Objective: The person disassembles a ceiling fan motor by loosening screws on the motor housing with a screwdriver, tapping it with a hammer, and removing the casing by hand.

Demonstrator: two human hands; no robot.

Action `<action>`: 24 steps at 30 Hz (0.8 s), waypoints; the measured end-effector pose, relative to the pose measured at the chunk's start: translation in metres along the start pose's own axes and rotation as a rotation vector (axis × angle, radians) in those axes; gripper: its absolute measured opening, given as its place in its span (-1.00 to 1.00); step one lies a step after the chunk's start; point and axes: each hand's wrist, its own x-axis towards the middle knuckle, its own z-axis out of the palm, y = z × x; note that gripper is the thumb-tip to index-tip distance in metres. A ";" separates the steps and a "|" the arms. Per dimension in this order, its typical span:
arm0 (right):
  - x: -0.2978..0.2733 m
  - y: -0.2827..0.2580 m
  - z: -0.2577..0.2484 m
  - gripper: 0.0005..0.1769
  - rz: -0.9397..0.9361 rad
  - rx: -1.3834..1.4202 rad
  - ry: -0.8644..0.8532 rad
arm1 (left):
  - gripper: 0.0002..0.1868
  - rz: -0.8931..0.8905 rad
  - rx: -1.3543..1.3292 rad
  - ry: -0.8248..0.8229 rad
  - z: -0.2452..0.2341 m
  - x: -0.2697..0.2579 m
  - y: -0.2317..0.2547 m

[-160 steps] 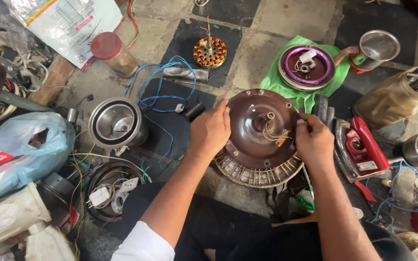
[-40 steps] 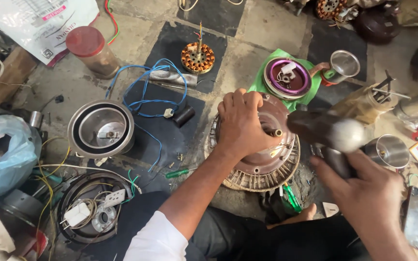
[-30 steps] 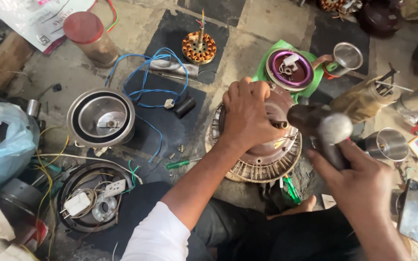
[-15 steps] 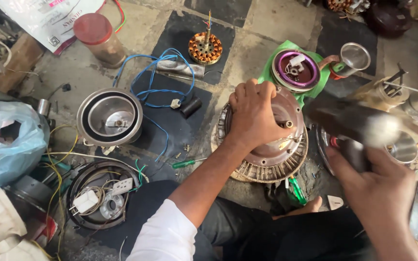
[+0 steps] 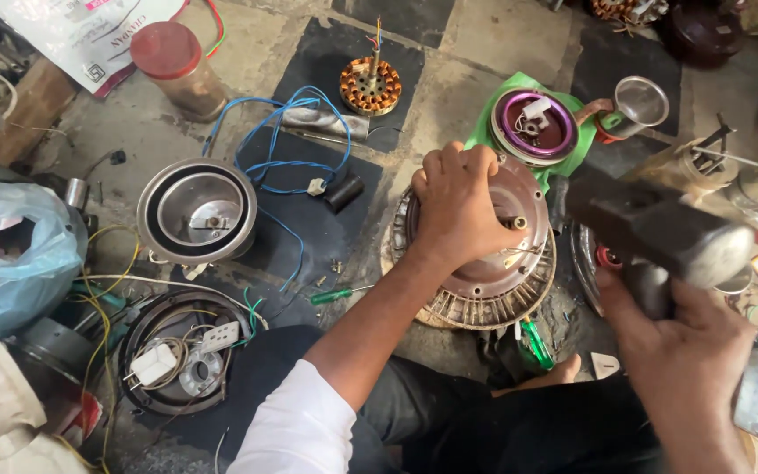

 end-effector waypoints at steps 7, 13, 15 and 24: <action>0.009 -0.012 0.017 -0.52 0.018 -0.184 -0.100 | -0.10 0.003 0.027 -0.006 -0.006 0.000 0.002; -0.010 -0.014 0.002 -0.62 -0.110 -0.103 0.052 | -0.12 0.044 0.011 0.059 -0.006 0.001 0.004; 0.002 -0.018 0.010 -0.63 -0.046 -0.233 -0.050 | -0.10 0.073 -0.013 0.067 -0.007 0.000 0.007; -0.008 -0.022 -0.005 -0.53 -0.076 -0.268 0.008 | -0.11 0.026 0.043 0.038 -0.003 0.000 0.003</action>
